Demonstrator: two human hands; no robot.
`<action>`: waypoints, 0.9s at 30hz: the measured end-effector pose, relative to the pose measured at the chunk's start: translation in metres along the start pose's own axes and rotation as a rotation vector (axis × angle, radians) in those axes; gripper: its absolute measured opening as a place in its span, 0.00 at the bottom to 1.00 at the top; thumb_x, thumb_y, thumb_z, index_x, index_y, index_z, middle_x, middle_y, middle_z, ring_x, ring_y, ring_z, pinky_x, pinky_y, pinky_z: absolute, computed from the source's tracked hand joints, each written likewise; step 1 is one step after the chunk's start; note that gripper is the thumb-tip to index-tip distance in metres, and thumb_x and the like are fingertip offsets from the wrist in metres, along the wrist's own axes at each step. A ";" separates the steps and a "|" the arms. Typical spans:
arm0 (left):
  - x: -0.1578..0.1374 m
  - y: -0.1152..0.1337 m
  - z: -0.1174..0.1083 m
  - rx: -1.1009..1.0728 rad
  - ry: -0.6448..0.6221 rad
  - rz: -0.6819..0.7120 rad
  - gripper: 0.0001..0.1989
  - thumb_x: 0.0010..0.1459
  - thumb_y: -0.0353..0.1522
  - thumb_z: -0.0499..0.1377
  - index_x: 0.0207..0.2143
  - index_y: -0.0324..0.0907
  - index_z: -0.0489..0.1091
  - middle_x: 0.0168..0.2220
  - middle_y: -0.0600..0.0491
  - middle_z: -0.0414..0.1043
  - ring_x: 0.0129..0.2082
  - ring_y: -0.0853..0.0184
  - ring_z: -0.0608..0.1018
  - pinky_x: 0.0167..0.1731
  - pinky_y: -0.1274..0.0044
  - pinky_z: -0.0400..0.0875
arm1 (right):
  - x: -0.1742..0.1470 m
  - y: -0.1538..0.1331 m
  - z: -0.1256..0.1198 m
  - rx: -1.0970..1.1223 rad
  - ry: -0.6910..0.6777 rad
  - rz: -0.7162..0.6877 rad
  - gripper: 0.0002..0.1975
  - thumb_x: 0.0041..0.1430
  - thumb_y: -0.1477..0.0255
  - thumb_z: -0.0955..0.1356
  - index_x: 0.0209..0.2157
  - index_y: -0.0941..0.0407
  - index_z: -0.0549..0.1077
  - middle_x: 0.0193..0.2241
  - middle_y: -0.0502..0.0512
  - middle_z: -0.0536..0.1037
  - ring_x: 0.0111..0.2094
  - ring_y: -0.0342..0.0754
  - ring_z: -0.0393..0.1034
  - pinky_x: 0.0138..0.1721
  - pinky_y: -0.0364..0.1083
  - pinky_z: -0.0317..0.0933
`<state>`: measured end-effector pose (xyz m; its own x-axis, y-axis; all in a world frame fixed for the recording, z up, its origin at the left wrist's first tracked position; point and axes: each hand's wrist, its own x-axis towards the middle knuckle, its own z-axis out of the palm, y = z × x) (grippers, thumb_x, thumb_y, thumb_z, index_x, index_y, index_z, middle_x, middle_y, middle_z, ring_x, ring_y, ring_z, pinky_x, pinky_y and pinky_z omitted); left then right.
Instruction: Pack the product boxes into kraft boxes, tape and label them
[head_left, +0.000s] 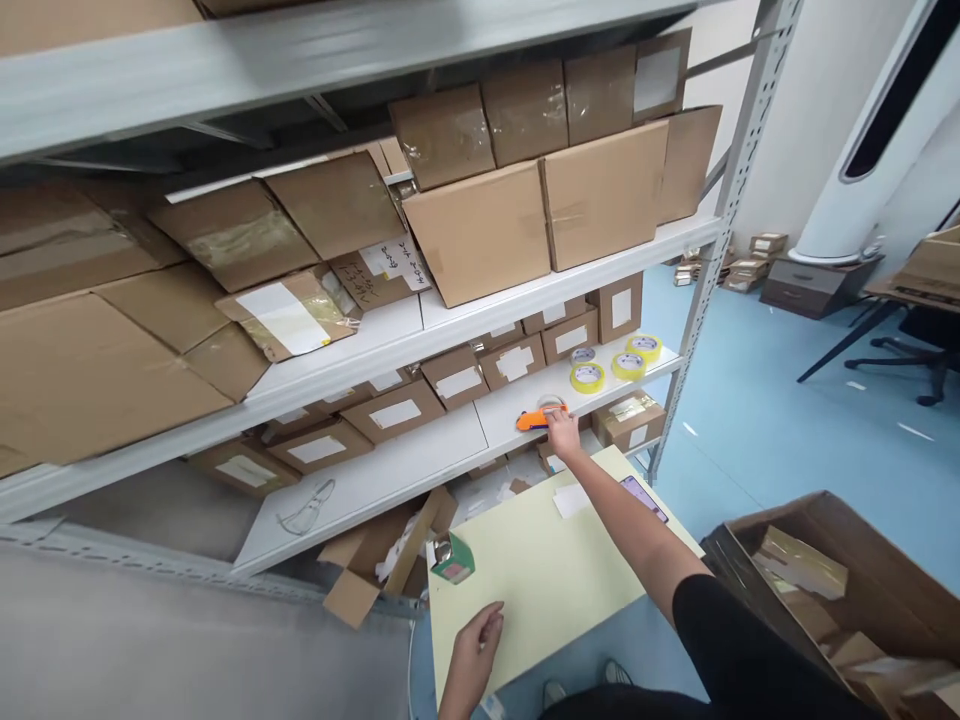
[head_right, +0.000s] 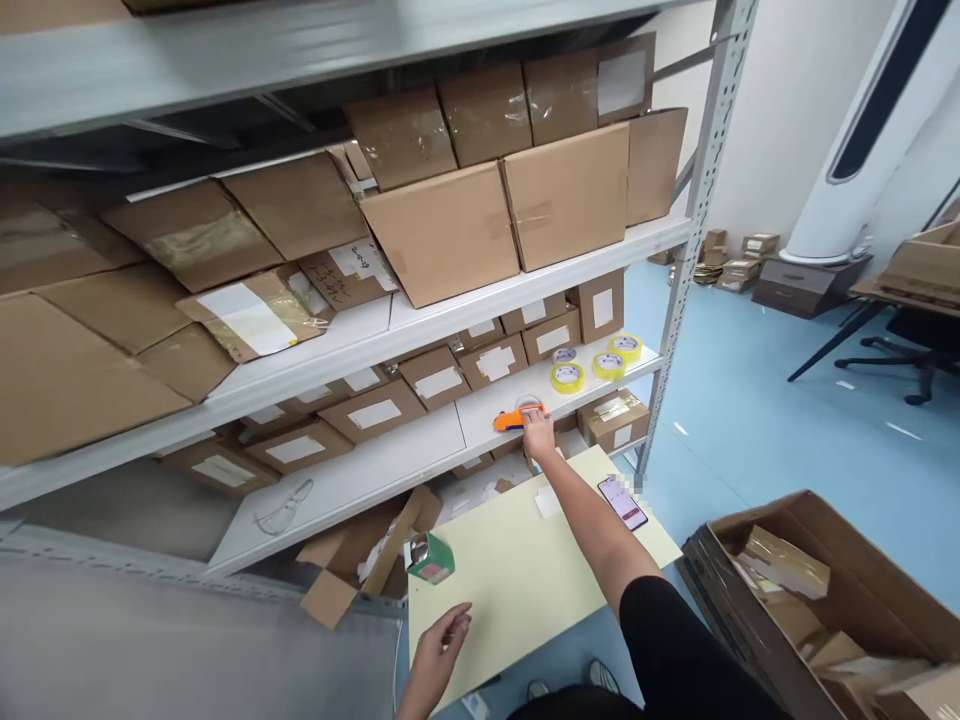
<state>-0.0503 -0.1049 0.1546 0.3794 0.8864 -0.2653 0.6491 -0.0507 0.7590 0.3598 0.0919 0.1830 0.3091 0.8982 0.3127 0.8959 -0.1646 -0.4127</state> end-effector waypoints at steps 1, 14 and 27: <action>-0.002 0.001 0.003 -0.003 0.019 -0.004 0.32 0.59 0.60 0.53 0.51 0.51 0.81 0.50 0.46 0.83 0.52 0.52 0.83 0.51 0.66 0.79 | -0.007 0.005 0.000 0.003 0.005 -0.019 0.18 0.68 0.77 0.62 0.55 0.58 0.76 0.51 0.69 0.77 0.53 0.61 0.65 0.58 0.58 0.50; 0.023 0.063 0.060 -0.003 -0.124 0.167 0.20 0.66 0.43 0.55 0.52 0.48 0.80 0.49 0.49 0.83 0.47 0.60 0.83 0.52 0.69 0.77 | -0.231 0.097 0.056 0.222 -0.267 0.241 0.13 0.60 0.74 0.68 0.45 0.57 0.79 0.49 0.67 0.80 0.56 0.63 0.70 0.60 0.57 0.56; -0.006 0.045 0.067 -0.317 0.160 -0.069 0.25 0.62 0.49 0.60 0.53 0.44 0.78 0.53 0.44 0.80 0.50 0.58 0.81 0.47 0.69 0.77 | -0.320 0.160 0.073 0.373 -0.286 0.581 0.14 0.41 0.63 0.68 0.32 0.50 0.80 0.40 0.69 0.84 0.51 0.75 0.77 0.51 0.69 0.67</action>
<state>0.0205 -0.1435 0.1506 0.2174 0.9450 -0.2444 0.4236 0.1343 0.8959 0.3811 -0.1917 -0.0455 0.5592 0.7878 -0.2582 0.4297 -0.5417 -0.7225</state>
